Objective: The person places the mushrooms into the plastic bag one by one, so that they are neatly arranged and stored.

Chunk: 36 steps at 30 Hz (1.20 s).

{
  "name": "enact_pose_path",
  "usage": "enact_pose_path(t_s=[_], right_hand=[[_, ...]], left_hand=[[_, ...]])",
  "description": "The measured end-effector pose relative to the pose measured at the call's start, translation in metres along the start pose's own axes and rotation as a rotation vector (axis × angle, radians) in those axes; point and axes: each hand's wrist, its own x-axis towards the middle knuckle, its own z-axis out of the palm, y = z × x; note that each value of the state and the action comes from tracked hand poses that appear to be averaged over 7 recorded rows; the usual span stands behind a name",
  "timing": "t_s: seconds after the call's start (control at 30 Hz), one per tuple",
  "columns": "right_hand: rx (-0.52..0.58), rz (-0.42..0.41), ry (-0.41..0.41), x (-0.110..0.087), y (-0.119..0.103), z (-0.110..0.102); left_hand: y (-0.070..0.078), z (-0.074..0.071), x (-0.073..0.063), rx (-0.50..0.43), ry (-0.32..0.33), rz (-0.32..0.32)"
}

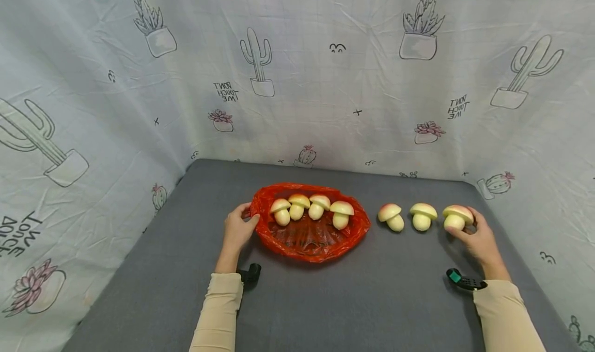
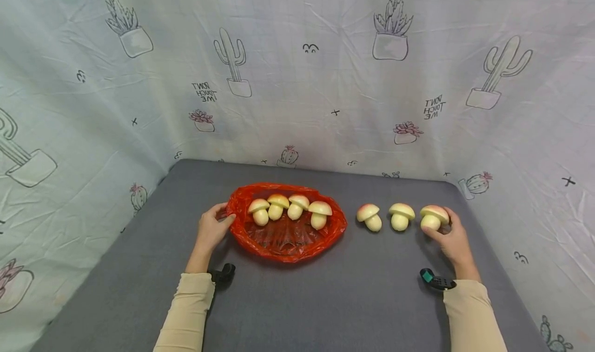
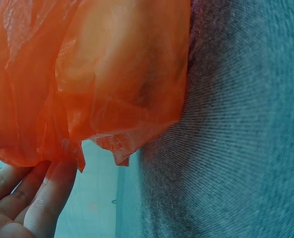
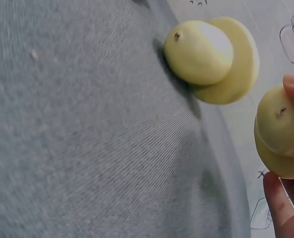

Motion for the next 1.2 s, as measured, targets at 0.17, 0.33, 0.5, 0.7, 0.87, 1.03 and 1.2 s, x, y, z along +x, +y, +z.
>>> enact_pose_path(t_s=[0.17,0.33,0.5,0.7,0.87,1.03,1.2], right_hand=[[0.028,-0.022,-0.017,-0.002,-0.009,-0.002],[0.044,-0.056,-0.042,-0.003,-0.017,-0.003],[0.051,-0.113,-0.048,-0.006,-0.031,0.0],[0.072,-0.196,-0.068,-0.01,-0.049,0.007],[0.08,-0.279,-0.093,-0.013,-0.063,0.018],[0.122,-0.334,-0.15,-0.015,-0.078,0.031],[0.173,-0.345,-0.211,-0.018,-0.093,0.047]], left_hand=[[0.001,0.0,0.0,0.0,0.006,0.003],[0.001,0.001,0.0,-0.001,0.009,0.001],[0.002,0.001,0.001,-0.002,0.004,-0.01],[0.002,0.001,0.001,-0.008,0.0,-0.009],[0.003,0.0,0.0,-0.01,-0.006,-0.009],[0.002,0.0,0.001,-0.011,-0.005,-0.01],[0.002,0.0,0.001,-0.009,-0.003,-0.011]])
